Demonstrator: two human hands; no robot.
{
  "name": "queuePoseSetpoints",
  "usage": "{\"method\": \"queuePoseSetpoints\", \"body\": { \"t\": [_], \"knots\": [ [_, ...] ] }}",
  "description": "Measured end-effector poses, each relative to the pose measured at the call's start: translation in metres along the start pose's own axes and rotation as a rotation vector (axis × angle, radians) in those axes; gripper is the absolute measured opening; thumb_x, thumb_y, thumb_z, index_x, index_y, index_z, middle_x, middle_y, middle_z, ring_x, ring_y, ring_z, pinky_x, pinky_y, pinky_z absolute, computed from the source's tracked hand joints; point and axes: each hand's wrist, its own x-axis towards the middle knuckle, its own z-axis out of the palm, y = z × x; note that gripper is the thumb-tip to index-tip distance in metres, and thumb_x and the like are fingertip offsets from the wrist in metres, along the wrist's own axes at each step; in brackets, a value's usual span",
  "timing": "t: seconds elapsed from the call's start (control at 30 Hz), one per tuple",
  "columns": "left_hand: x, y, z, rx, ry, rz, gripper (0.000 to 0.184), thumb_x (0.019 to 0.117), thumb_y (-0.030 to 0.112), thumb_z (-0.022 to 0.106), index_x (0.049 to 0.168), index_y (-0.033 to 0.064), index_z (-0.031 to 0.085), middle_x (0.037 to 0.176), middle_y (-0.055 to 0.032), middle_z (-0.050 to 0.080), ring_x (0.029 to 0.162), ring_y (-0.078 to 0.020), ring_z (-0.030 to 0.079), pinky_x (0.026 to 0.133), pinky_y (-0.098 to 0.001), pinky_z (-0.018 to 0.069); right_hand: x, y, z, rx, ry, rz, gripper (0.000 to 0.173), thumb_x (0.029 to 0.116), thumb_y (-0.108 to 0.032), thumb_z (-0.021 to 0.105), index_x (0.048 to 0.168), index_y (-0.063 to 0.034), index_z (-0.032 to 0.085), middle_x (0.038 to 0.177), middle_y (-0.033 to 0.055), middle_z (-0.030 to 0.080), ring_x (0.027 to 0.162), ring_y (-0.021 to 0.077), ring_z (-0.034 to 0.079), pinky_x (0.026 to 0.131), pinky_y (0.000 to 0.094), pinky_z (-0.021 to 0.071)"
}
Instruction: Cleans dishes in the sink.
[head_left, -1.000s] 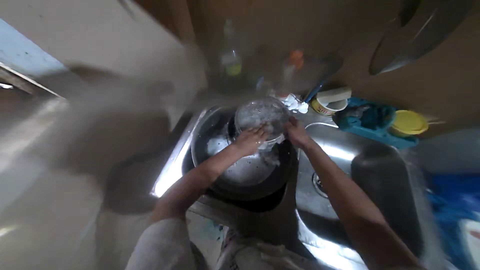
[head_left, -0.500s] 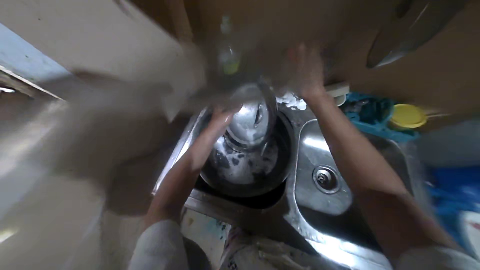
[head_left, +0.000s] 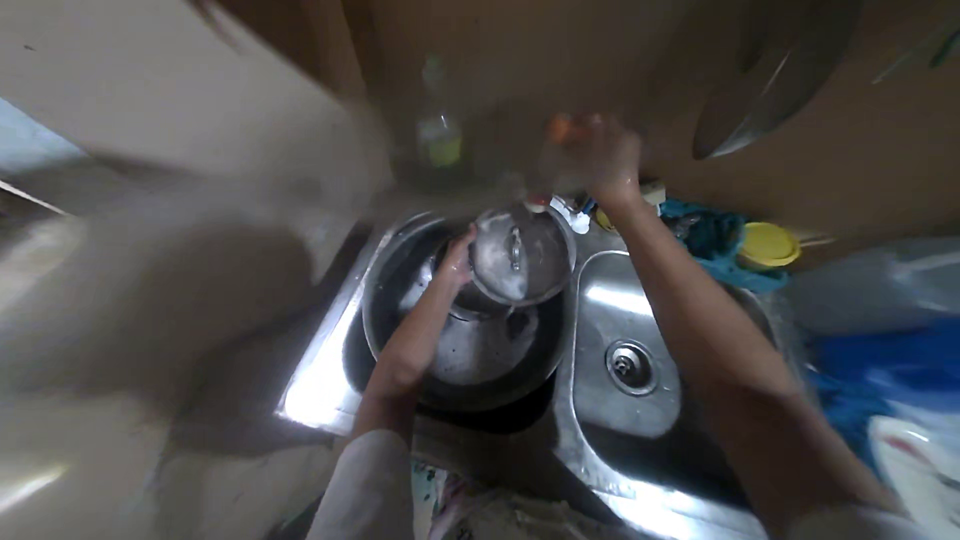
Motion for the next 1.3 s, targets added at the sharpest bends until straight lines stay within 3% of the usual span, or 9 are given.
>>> {"method": "queuePoseSetpoints", "body": {
  "t": [0.13,0.27,0.37,0.63,0.8,0.93,1.1,1.2,1.3],
  "knots": [
    [0.010,-0.003,-0.005,0.048,0.014,-0.056,0.051,0.1083,0.046,0.042,0.144,0.0104,0.050,0.136,-0.0151,0.060,0.122,-0.0273,0.059,0.100,-0.0526,0.0501,-0.029,0.015,0.003,0.244,0.049,0.179,0.051,0.1122,-0.022,0.024,0.148,0.0104,0.040,0.146,0.0277,0.049,0.134,0.0236,0.052,0.113,0.0348,0.0411],
    [0.004,0.007,0.001,0.128,0.100,-0.058,0.049,0.1084,0.042,0.046,0.143,0.0082,0.050,0.137,-0.0165,0.058,0.121,-0.0272,0.057,0.100,-0.0511,0.0483,-0.083,0.047,0.036,0.372,0.029,0.550,0.054,0.1102,-0.034,0.044,0.147,0.0052,0.041,0.140,0.0255,0.054,0.126,0.0296,0.057,0.107,0.0453,0.0462],
    [0.007,0.012,0.013,0.406,0.200,0.085,0.044,0.1108,0.033,0.044,0.133,-0.0037,0.056,0.125,-0.0237,0.060,0.111,-0.0295,0.058,0.097,-0.0476,0.0478,-0.099,0.053,0.057,0.504,-0.013,0.782,0.043,0.1111,-0.040,0.039,0.118,-0.0021,0.059,0.089,0.0070,0.059,0.076,0.0134,0.058,0.072,0.0338,0.0524],
    [-0.022,0.023,0.085,1.448,-0.196,0.433,0.059,0.1085,0.037,0.043,0.154,-0.0007,0.040,0.159,-0.0273,0.036,0.150,-0.0417,0.030,0.122,-0.0557,0.0253,-0.111,0.063,0.090,0.685,0.121,0.694,0.037,0.1126,-0.032,0.037,0.117,-0.0033,0.060,0.085,0.0015,0.058,0.071,0.0067,0.058,0.069,0.0285,0.0534],
    [-0.022,-0.007,0.093,1.509,0.111,0.767,0.048,0.1079,0.028,0.043,0.137,-0.0071,0.057,0.143,-0.0275,0.055,0.138,-0.0415,0.049,0.114,-0.0517,0.0387,-0.112,0.061,0.092,0.786,0.134,0.677,0.040,0.1132,-0.033,0.032,0.123,-0.0041,0.057,0.093,0.0031,0.061,0.080,0.0093,0.061,0.076,0.0324,0.0553],
    [-0.024,-0.047,0.058,1.566,-0.202,1.158,0.060,0.0959,0.010,0.059,0.152,-0.0028,0.044,0.162,-0.0159,0.038,0.153,-0.0308,0.031,0.126,-0.0466,0.0206,-0.105,0.068,0.083,0.918,0.153,0.678,0.036,0.1131,-0.033,0.031,0.121,-0.0083,0.055,0.088,-0.0006,0.062,0.076,0.0076,0.063,0.073,0.0304,0.0569],
    [-0.032,-0.056,0.027,1.533,-0.128,0.986,0.065,0.1048,0.029,0.051,0.155,-0.0073,0.034,0.164,-0.0226,0.030,0.155,-0.0362,0.023,0.124,-0.0609,0.0021,-0.106,0.068,0.077,0.875,0.195,0.695,0.031,0.1127,-0.035,0.032,0.111,-0.0124,0.052,0.076,-0.0043,0.052,0.061,0.0047,0.053,0.061,0.0257,0.0523],
    [-0.028,-0.050,0.018,1.328,0.041,0.989,0.065,0.0984,0.028,0.062,0.148,-0.0100,0.043,0.155,-0.0327,0.039,0.147,-0.0493,0.034,0.124,-0.0586,0.0180,-0.100,0.066,0.080,0.944,0.209,0.660,0.032,0.1128,-0.034,0.033,0.116,-0.0104,0.054,0.087,-0.0015,0.057,0.072,0.0060,0.058,0.070,0.0268,0.0546],
    [-0.015,-0.029,0.009,1.091,0.206,0.716,0.064,0.1077,0.027,0.045,0.155,-0.0123,0.027,0.160,-0.0356,0.027,0.150,-0.0476,0.028,0.123,-0.0523,0.0241,-0.096,0.068,0.084,0.959,0.265,0.693,0.028,0.1127,-0.030,0.036,0.108,-0.0095,0.054,0.077,-0.0019,0.054,0.061,0.0058,0.055,0.060,0.0249,0.0530]
  ]
}}
